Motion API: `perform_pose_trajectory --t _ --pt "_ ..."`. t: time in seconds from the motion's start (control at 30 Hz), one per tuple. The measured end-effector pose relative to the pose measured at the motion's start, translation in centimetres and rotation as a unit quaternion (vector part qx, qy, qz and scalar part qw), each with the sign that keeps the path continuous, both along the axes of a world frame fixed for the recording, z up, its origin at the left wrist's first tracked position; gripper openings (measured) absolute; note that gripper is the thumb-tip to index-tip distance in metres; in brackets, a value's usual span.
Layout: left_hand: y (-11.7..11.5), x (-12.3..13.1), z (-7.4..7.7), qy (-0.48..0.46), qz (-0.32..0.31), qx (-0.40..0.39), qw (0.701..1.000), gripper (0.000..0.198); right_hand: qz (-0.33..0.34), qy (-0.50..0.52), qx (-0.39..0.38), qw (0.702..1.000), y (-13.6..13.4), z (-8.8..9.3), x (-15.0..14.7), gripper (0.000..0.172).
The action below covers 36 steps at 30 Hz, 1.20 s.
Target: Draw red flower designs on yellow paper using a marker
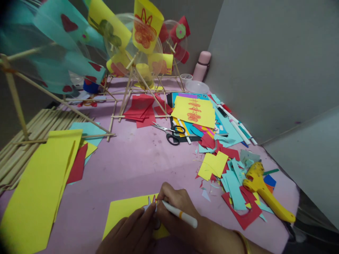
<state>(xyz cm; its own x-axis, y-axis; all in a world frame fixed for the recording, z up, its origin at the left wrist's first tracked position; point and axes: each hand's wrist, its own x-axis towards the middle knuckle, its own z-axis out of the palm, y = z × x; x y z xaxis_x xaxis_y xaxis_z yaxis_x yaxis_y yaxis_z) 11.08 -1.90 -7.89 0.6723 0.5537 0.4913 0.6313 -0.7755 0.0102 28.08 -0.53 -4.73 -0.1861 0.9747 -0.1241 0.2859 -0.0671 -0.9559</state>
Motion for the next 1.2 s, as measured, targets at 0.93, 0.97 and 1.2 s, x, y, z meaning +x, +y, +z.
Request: perform_pose_trajectory --t 0.93,0.97,1.2 --pt "0.10 -0.19 -0.15 0.018 -0.010 -0.007 1.000 0.031 -0.019 -0.005 -0.012 1.000 0.14 0.03 -0.13 0.012" --pt "0.09 -0.21 -0.08 0.024 -0.009 -0.009 1.000 0.031 -0.021 -0.008 -0.011 1.000 0.11 0.00 -0.12 0.012" --pt "-0.15 -0.26 -0.22 0.001 -0.005 -0.010 1.000 0.036 -0.021 -0.013 -0.010 1.000 0.24 0.03 -0.15 0.012"
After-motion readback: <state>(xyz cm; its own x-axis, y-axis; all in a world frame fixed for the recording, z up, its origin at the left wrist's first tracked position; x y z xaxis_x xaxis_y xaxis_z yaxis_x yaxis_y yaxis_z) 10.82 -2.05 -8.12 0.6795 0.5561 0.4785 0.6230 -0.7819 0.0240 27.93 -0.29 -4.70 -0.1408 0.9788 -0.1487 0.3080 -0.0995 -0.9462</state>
